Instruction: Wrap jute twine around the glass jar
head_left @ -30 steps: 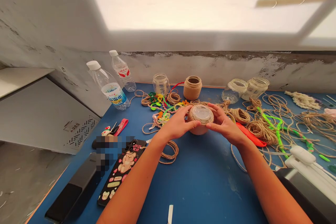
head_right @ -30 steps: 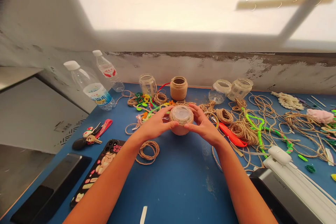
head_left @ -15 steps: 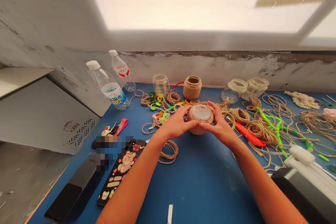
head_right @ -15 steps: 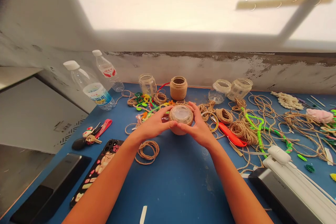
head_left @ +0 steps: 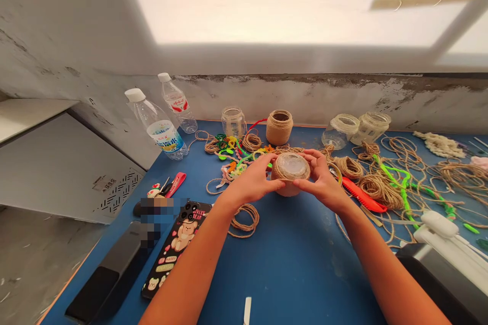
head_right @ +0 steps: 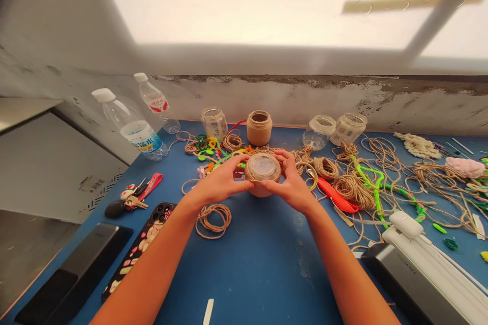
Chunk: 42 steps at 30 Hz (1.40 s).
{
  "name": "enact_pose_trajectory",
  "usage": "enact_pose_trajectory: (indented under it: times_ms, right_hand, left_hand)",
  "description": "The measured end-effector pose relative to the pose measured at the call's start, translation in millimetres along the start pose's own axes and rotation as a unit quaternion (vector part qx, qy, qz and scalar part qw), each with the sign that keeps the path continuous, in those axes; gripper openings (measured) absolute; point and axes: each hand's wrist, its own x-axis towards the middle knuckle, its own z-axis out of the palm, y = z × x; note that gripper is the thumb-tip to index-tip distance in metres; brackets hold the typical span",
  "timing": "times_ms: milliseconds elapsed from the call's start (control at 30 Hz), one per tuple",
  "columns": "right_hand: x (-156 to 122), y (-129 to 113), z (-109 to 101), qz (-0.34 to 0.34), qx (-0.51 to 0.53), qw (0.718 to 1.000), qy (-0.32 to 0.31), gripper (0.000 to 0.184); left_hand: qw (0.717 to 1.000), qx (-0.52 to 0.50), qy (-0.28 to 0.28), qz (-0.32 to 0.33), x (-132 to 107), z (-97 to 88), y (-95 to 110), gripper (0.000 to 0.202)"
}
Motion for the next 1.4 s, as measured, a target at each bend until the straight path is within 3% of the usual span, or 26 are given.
enact_pose_trajectory:
  times_ms: [133,300,500,700,833,1067,1400]
  right_hand:
    - [0,-1,-1,0.004,0.013,1.000,-0.009,0.075]
    - [1,-2,1,0.009,0.007,1.000,-0.004,0.075]
    - [1,-3,0,0.004,0.005,1.000,-0.003,0.074]
    - [0,-2,0,0.007,0.009,1.000,-0.010,0.071]
    - [1,0,0,0.000,0.010,1.000,-0.013,0.071]
    - [1,2,-1,-0.002,0.007,1.000,-0.010,0.072]
    - [0,0,-1,-0.001,-0.004,1.000,-0.010,0.071]
  left_hand:
    - [1.000,0.007,-0.005,-0.020,-1,-5.6,-7,0.042]
    - [0.993,0.116,0.002,-0.014,-4,-17.5,-7,0.011]
    - [0.990,0.136,-0.011,-0.046,-7,-22.6,6,0.019]
    - [0.987,0.136,-0.066,-0.055,-7,-16.5,10,0.029]
    - [0.987,0.135,-0.063,-0.052,-7,-14.3,9,0.017]
    - [0.987,0.156,-0.039,-0.018,-7,-16.9,13,0.029]
    - [0.985,0.165,0.015,-0.038,-5,-9.9,14,0.029]
